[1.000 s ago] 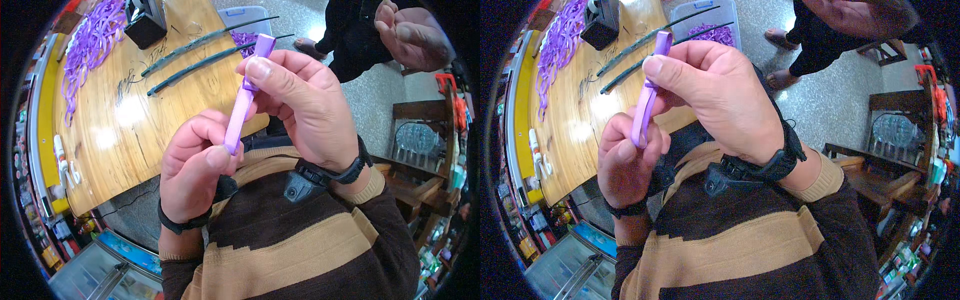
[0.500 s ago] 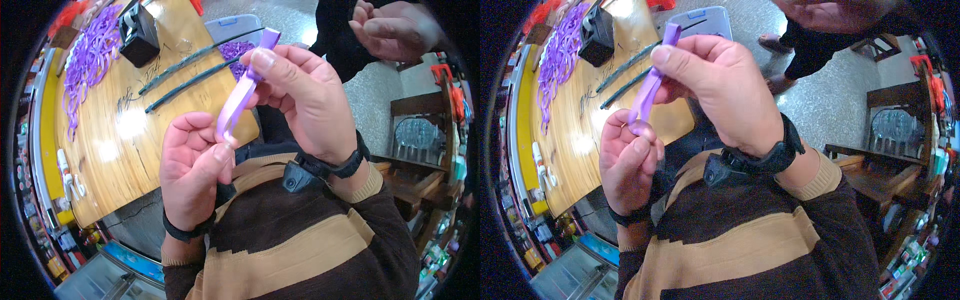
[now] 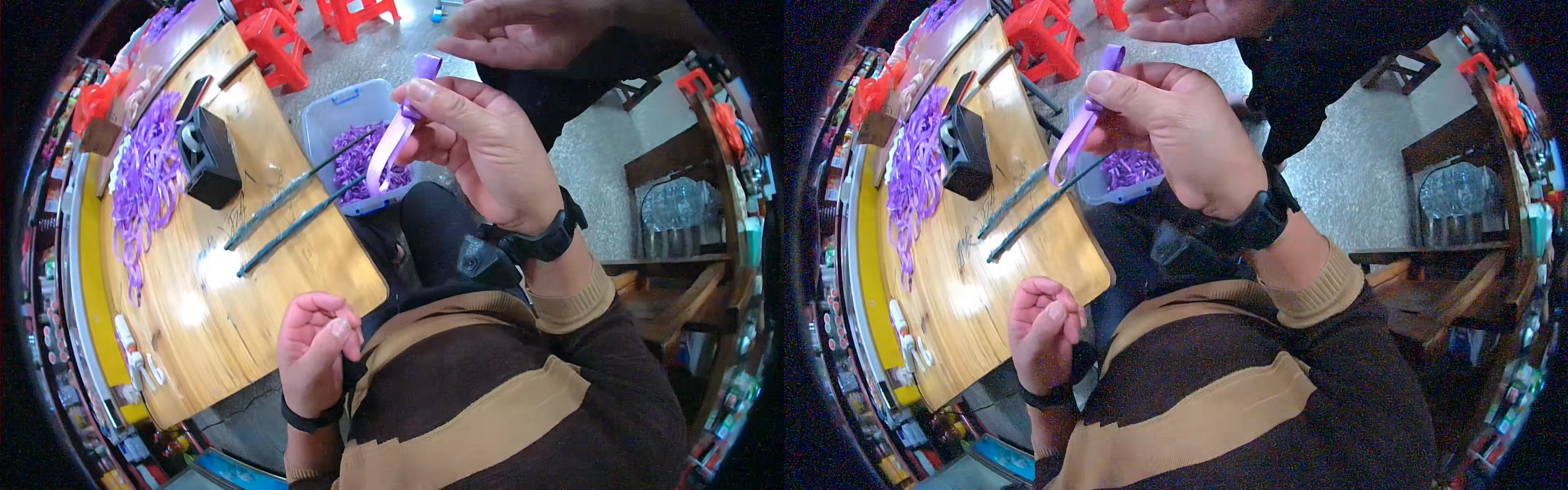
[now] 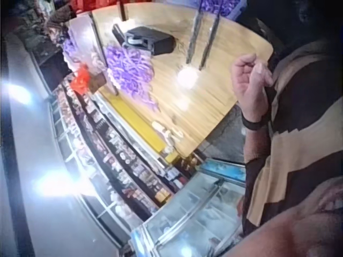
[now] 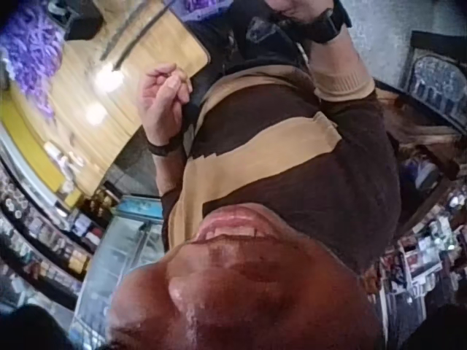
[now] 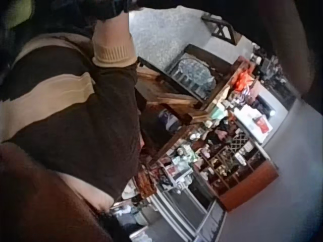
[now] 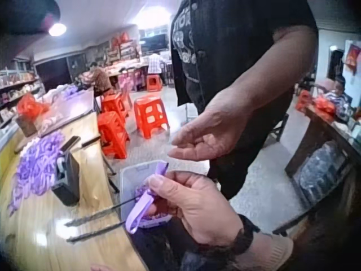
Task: Tying and assembling small purple ribbons using a metal jig on a table.
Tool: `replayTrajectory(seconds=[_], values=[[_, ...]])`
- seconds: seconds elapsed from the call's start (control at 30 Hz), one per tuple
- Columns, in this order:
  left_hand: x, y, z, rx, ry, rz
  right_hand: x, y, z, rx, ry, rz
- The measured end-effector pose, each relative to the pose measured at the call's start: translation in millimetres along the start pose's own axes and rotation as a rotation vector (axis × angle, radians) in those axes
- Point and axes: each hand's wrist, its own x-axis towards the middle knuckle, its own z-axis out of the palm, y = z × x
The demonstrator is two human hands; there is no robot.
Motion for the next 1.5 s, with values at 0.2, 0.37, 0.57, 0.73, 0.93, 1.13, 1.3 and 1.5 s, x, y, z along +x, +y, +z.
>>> replayTrajectory(seconds=[0.2,0.37,0.57,0.73,0.93,1.13,1.3,1.5], values=[[1,-4,-5,0.016,-0.009,-0.014,9,-7,-13,-0.026,0.062,-0.063],[0,-5,-5,-0.011,-0.028,-0.003,12,-10,-16,-0.056,0.128,-0.054],[-4,-2,-8,-0.039,-0.030,-0.031,16,-12,-16,-0.070,0.185,-0.111],[-6,0,-9,-0.043,-0.035,-0.049,27,-15,-27,-0.133,0.177,-0.159],[-8,2,-10,-0.040,-0.007,-0.044,33,-10,-24,-0.185,0.173,-0.115],[-14,12,-17,-0.014,0.036,-0.096,40,-9,-26,-0.191,0.238,-0.150],[-29,34,-24,-0.006,0.028,-0.079,47,-19,-21,-0.123,0.166,-0.185],[-65,71,-36,0.093,0.042,0.254,4,-4,22,-0.359,0.306,-0.412]])
